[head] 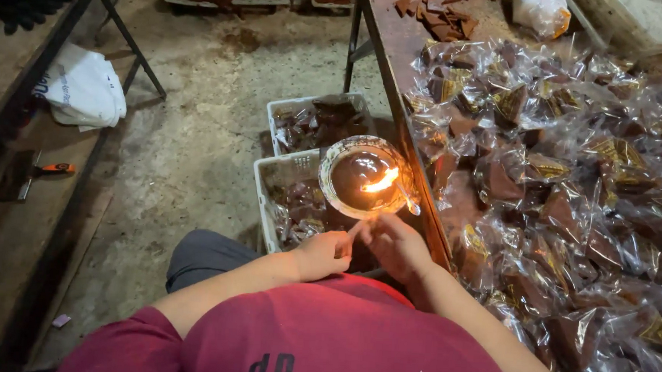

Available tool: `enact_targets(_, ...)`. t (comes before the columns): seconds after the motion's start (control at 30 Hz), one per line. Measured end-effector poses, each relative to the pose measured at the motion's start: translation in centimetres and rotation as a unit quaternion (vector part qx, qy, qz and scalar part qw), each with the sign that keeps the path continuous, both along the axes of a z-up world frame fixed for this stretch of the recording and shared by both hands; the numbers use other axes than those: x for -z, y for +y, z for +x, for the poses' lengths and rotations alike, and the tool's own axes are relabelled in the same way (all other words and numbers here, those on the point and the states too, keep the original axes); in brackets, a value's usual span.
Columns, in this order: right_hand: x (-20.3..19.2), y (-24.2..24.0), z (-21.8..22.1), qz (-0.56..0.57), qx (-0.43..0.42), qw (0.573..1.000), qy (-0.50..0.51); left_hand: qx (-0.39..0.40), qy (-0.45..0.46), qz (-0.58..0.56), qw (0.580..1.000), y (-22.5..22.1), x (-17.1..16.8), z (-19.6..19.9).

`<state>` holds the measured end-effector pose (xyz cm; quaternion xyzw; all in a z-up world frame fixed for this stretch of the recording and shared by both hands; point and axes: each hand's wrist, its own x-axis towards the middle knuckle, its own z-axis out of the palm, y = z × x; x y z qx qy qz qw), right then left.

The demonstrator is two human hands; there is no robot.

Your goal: Manually heat-sealing small plastic bags by folding the edges and passing them through a candle flame.

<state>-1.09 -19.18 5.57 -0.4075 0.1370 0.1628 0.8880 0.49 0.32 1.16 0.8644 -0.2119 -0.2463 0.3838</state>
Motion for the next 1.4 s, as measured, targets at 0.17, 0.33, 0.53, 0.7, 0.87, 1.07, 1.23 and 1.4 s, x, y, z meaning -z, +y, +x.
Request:
enact_targets(0.17,-3.9,0.7,-2.2,-0.200,-0.112,0.962,-0.146,0.025,0.004,-0.149,0.989,-0.7,4.0,0.1)
enact_targets(0.33,2.1,-0.4,-0.1,-0.398,-0.112,0.869,-0.272,0.032,-0.006,-0.133,0.991,-0.2,-1.2,-0.1)
enact_targets(0.53,4.6,0.0,-0.8,-0.489,-0.199,0.804,-0.275,-0.010,-0.062,-0.183,0.981,0.3,-6.5,-1.1)
enact_targets(0.7,3.8,0.1,-1.5,-0.473,-0.214,0.843,-0.141,-0.194,-0.023,-0.151,0.969,1.0,1.9,1.0)
enact_targets(0.87,0.9,-0.6,0.6,-0.470,-0.043,0.880,-0.056,-0.256,0.017,-0.102,0.961,2.1,2.5,1.6)
enact_targets(1.07,-1.4,0.2,1.3,-0.317,0.069,0.945,0.036,-0.211,0.083,-0.142,0.964,1.7,4.6,1.5)
enact_targets(1.23,1.9,-1.2,2.5,-0.308,0.072,0.948,0.040,-0.175,0.095,-0.119,0.973,1.5,1.8,0.6)
enact_targets(1.4,-3.7,2.1,-0.8,-0.235,0.062,0.970,0.024,-0.031,0.173,-0.150,0.973,0.5,4.7,0.3)
